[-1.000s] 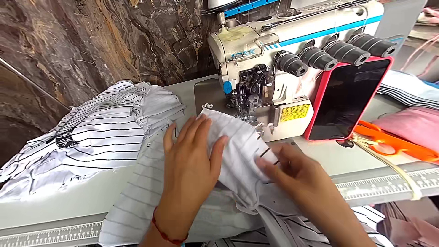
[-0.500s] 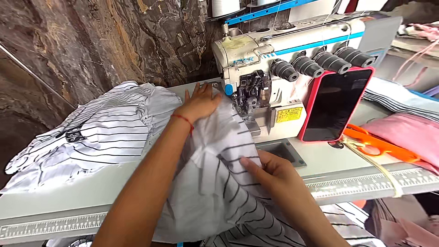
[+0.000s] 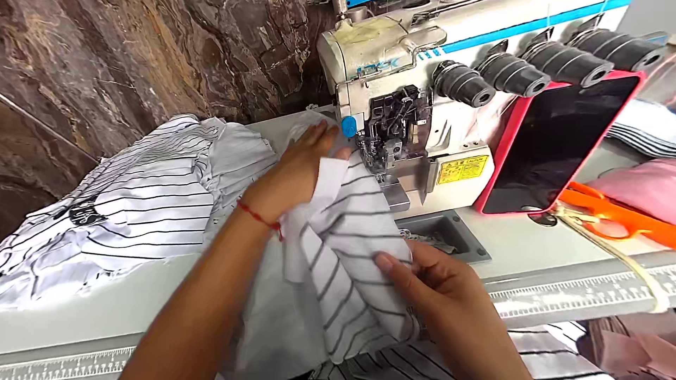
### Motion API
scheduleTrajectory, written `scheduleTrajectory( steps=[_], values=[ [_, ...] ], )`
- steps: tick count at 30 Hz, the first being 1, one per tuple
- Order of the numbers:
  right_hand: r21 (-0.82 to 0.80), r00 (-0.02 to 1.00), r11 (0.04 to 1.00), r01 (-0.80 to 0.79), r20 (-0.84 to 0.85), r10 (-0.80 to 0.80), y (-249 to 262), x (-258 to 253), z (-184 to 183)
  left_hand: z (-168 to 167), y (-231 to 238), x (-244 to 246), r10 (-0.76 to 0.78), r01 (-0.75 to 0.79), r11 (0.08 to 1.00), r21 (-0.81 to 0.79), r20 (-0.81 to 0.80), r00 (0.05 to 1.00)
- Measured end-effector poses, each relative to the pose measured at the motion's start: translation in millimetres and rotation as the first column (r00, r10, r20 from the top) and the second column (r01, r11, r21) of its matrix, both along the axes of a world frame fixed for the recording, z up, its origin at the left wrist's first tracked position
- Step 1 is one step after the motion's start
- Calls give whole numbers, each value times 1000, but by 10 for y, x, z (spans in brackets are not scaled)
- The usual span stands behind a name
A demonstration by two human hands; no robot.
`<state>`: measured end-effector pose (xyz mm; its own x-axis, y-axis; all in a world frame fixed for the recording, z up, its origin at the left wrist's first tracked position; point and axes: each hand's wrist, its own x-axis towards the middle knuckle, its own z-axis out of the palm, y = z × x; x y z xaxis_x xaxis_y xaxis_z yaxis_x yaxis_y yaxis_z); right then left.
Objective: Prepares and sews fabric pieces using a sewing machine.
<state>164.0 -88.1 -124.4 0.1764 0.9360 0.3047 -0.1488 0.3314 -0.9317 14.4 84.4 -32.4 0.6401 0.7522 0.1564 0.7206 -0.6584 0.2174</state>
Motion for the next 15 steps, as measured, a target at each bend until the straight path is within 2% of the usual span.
scheduleTrajectory(
  steps=[5, 10, 11, 13, 15],
  values=[
    [46, 993, 993, 109, -46, -107, 105, -39, 46, 200, 322, 159, 71, -83, 994, -73, -157, 985],
    [128, 957, 951, 280, -110, -267, 151, -55, 16, 226, 415, 215, 76, -85, 995, -43, -179, 981],
    [147, 952, 943, 299, -113, -284, 154, -61, 6, 201, 415, 202, 76, -81, 996, -34, -122, 990],
    [179, 962, 945, 273, -62, -266, 150, -54, -33, 123, 374, 110, 74, -82, 996, 40, 170, 983],
    [190, 970, 960, 205, 95, -225, 134, -29, -140, 118, 249, -78, 117, -175, 977, 123, 378, 918]
  ],
)
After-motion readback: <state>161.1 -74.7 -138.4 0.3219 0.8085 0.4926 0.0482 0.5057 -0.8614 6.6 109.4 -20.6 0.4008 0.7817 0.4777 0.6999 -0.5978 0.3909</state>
